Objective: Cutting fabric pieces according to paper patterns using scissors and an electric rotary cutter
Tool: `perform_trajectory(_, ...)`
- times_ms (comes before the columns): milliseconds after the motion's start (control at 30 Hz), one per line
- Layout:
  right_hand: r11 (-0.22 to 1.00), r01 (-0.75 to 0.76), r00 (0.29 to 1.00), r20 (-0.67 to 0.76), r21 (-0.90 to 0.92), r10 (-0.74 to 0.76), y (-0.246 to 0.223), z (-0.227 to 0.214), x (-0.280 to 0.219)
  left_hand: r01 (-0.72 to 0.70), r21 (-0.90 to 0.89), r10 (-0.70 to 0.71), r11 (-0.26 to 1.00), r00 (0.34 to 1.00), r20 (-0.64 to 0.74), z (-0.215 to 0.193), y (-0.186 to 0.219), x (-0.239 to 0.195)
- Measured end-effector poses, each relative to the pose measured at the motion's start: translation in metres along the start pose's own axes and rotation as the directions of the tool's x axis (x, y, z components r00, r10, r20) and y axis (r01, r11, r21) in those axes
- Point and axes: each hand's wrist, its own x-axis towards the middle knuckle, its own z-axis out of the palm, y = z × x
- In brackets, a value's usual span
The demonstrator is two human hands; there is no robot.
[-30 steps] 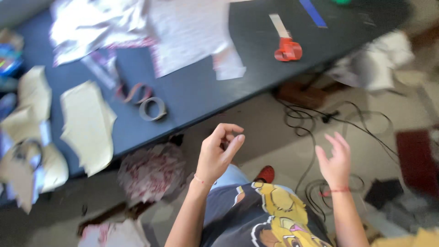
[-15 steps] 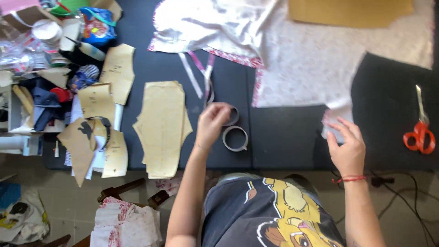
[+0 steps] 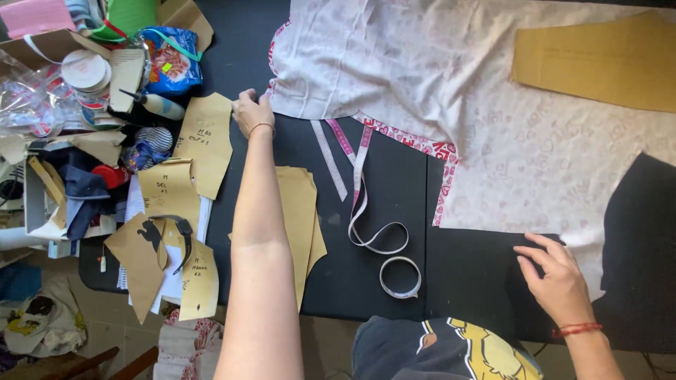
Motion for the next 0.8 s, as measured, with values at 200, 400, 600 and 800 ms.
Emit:
perform_trajectory(200, 0.992, 0.014, 1.0, -0.024, -0.122, -0.017, 0.003, 0.011, 0.003, -0.226, 0.137, 0.214, 0.964, 0.972, 0.097, -0.022, -0.003, 0.0)
perform_trajectory(400, 0.99, 0.046, 0.995, -0.086, -0.137, -0.058, 0.002, 0.012, 0.009, 0.011, -0.18, -0.003, 0.984, 0.999, 0.046, -0.082, -0.007, -0.065)
perform_trajectory(600, 0.985, 0.091, 0.993, -0.057, -0.149, -0.101, -0.013, 0.006, 0.022, -0.098, -0.027, 0.098, 0.995, 0.995, -0.002, -0.095, -0.002, -0.082)
perform_trajectory(800, 0.949, 0.219, 0.957, -0.136, -0.228, -0.254, -0.024, 0.01, 0.05, -0.307, 0.102, 0.309, 0.946, 0.951, -0.004, -0.069, 0.014, -0.073)
